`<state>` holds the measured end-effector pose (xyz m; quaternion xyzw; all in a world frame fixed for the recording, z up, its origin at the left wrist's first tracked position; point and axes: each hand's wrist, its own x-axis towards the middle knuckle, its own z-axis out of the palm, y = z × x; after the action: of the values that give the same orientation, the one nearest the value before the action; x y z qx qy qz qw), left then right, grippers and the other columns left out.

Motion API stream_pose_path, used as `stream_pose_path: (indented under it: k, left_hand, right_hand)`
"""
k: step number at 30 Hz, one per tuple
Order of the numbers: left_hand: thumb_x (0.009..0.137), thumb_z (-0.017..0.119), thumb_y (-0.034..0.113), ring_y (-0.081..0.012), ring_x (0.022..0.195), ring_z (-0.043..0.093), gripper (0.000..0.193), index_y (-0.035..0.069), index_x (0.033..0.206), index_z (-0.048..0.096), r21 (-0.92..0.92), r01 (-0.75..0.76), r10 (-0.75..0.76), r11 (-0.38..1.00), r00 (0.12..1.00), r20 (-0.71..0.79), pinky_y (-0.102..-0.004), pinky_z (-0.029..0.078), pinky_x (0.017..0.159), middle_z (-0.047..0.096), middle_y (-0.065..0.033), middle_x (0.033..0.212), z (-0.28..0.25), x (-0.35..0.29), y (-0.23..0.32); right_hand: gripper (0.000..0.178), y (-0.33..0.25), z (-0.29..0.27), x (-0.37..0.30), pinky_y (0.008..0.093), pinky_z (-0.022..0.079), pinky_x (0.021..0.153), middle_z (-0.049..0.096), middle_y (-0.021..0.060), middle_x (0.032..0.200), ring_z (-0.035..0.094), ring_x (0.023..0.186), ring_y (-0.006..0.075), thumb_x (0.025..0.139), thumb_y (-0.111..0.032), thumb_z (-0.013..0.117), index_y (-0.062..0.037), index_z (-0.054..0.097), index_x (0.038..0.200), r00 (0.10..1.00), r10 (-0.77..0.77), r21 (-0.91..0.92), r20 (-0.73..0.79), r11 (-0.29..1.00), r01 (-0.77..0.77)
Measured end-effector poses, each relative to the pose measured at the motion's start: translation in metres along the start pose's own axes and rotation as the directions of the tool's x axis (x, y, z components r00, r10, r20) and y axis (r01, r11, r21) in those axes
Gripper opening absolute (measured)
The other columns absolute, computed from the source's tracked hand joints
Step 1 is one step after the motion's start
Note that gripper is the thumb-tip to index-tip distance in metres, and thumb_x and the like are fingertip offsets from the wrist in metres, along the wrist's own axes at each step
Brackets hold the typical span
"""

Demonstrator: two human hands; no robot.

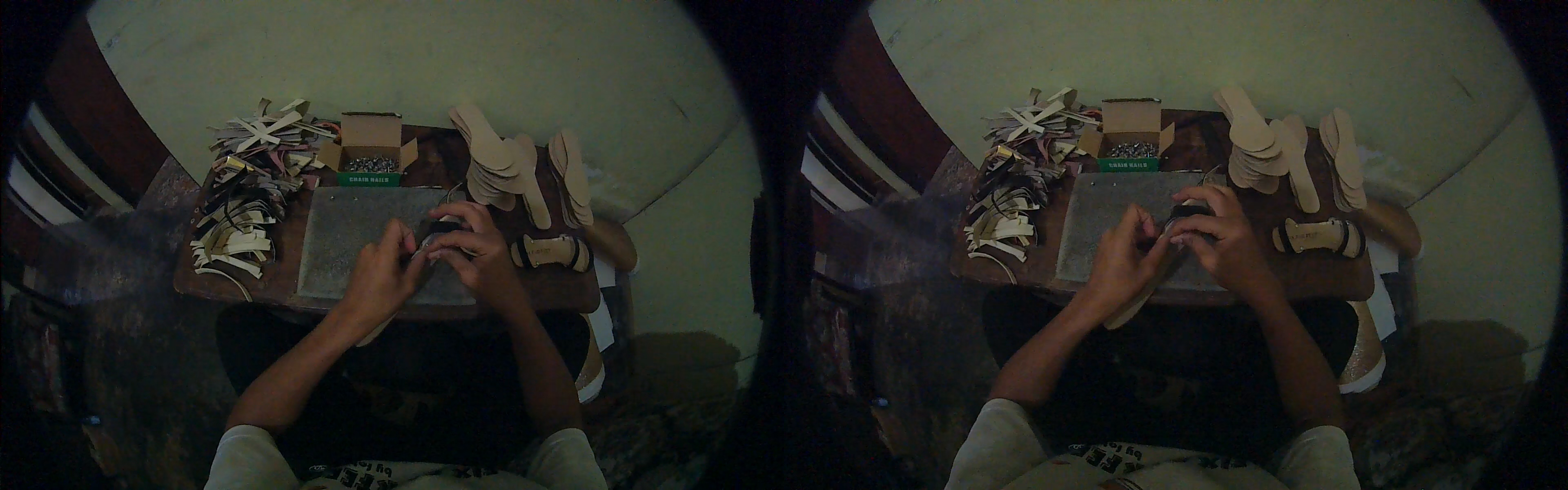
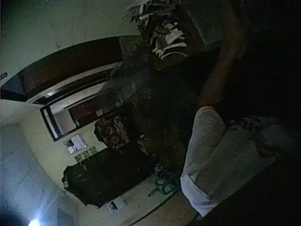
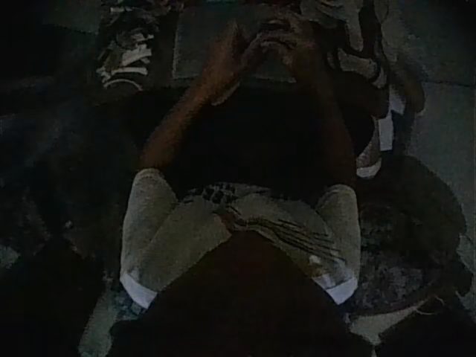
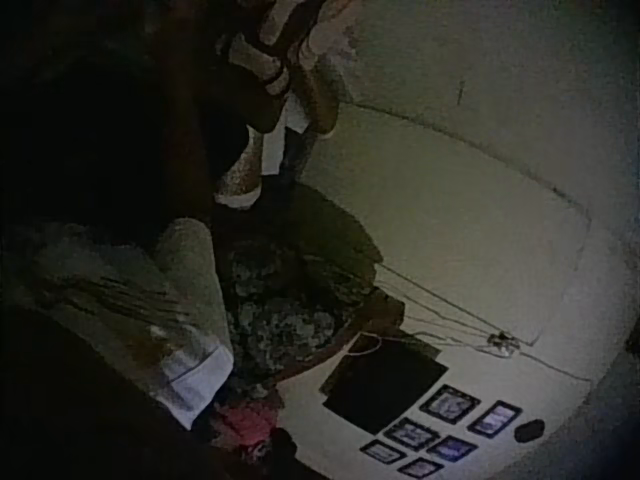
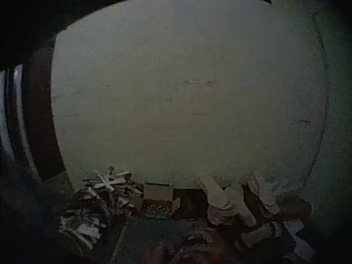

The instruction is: The person assembles a sandal by attaching black straps to a beige sole using small metal fasteners. They pick up a sole, place a strap across it, and secure it with fasteners, repeating the process for multiple straps.

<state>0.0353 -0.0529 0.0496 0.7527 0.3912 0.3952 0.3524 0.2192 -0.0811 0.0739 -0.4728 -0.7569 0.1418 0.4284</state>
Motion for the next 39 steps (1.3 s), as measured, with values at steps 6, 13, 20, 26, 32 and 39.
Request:
stream_pose_path:
  k: [6, 13, 20, 26, 32, 39]
  left_hand:
    - [0.087, 0.070, 0.011, -0.0267, 0.058, 0.054, 0.029, 0.003, 0.090, 0.042, 0.027, -0.010, 0.008, 1.000, 0.998, 0.060, -0.0361, 0.044, 0.056, 0.054, -0.0160, 0.072, -0.005, 0.001, 0.007]
    - [0.088, 0.068, 0.012, -0.0254, 0.055, 0.047, 0.029, 0.004, 0.092, 0.040, -0.031, -0.094, 0.097, 0.995, 0.990, 0.103, -0.0368, 0.040, 0.053, 0.053, -0.0149, 0.069, -0.009, 0.001, 0.005]
    - [0.087, 0.068, 0.011, -0.0296, 0.054, 0.051, 0.029, 0.005, 0.093, 0.041, 0.016, -0.073, 0.069, 0.997, 0.981, 0.183, -0.0391, 0.039, 0.052, 0.053, -0.0158, 0.065, -0.009, 0.000, 0.011]
    - [0.086, 0.068, 0.010, -0.0385, 0.061, 0.058, 0.028, 0.005, 0.093, 0.042, 0.016, -0.087, 0.082, 0.996, 0.978, 0.191, -0.0414, 0.041, 0.054, 0.056, -0.0177, 0.069, -0.009, -0.001, 0.011]
    - [0.086, 0.068, 0.011, -0.0437, 0.067, 0.058, 0.027, 0.005, 0.092, 0.043, 0.033, -0.079, 0.071, 0.996, 0.979, 0.190, -0.0449, 0.042, 0.057, 0.058, -0.0187, 0.071, -0.010, -0.002, 0.010]
    - [0.086, 0.068, 0.011, -0.0452, 0.068, 0.058, 0.026, 0.005, 0.091, 0.043, 0.025, -0.061, 0.055, 0.998, 0.979, 0.198, -0.0455, 0.042, 0.057, 0.058, -0.0191, 0.071, -0.008, -0.002, 0.007]
  right_hand:
    - [0.022, 0.007, -0.001, -0.002, 0.0377, 0.048, 0.090, 0.063, 0.0078, 0.113, 0.062, 0.102, 0.0266, 0.072, -0.005, 0.077, -0.0072, 0.069, 0.093, 1.000, 0.014, 0.115, 0.006, 0.993, -0.015]
    - [0.030, 0.000, -0.002, -0.003, 0.0363, 0.051, 0.083, 0.067, 0.0120, 0.107, 0.065, 0.097, 0.0276, 0.074, -0.010, 0.080, -0.0057, 0.066, 0.100, 0.969, 0.238, 0.226, 0.061, 0.943, -0.246]
    - [0.030, 0.008, -0.011, -0.005, 0.0357, 0.051, 0.079, 0.069, 0.0120, 0.096, 0.067, 0.092, 0.0275, 0.076, -0.015, 0.079, -0.0056, 0.067, 0.101, 0.974, 0.165, 0.119, 0.158, 0.976, -0.185]
    - [0.026, 0.009, -0.012, -0.005, 0.0350, 0.050, 0.078, 0.069, 0.0120, 0.094, 0.067, 0.087, 0.0270, 0.076, -0.013, 0.078, -0.0039, 0.066, 0.098, 0.977, 0.116, 0.081, 0.181, 0.988, -0.133]
    - [0.024, 0.004, -0.008, -0.003, 0.0355, 0.050, 0.079, 0.069, 0.0121, 0.092, 0.068, 0.088, 0.0271, 0.076, -0.011, 0.077, -0.0026, 0.065, 0.095, 0.972, 0.148, 0.119, 0.181, 0.978, -0.171]
    - [0.023, 0.009, -0.004, -0.006, 0.0350, 0.050, 0.076, 0.070, 0.0113, 0.093, 0.067, 0.084, 0.0257, 0.076, -0.011, 0.077, -0.0028, 0.066, 0.095, 0.981, 0.135, 0.107, 0.139, 0.983, -0.151]
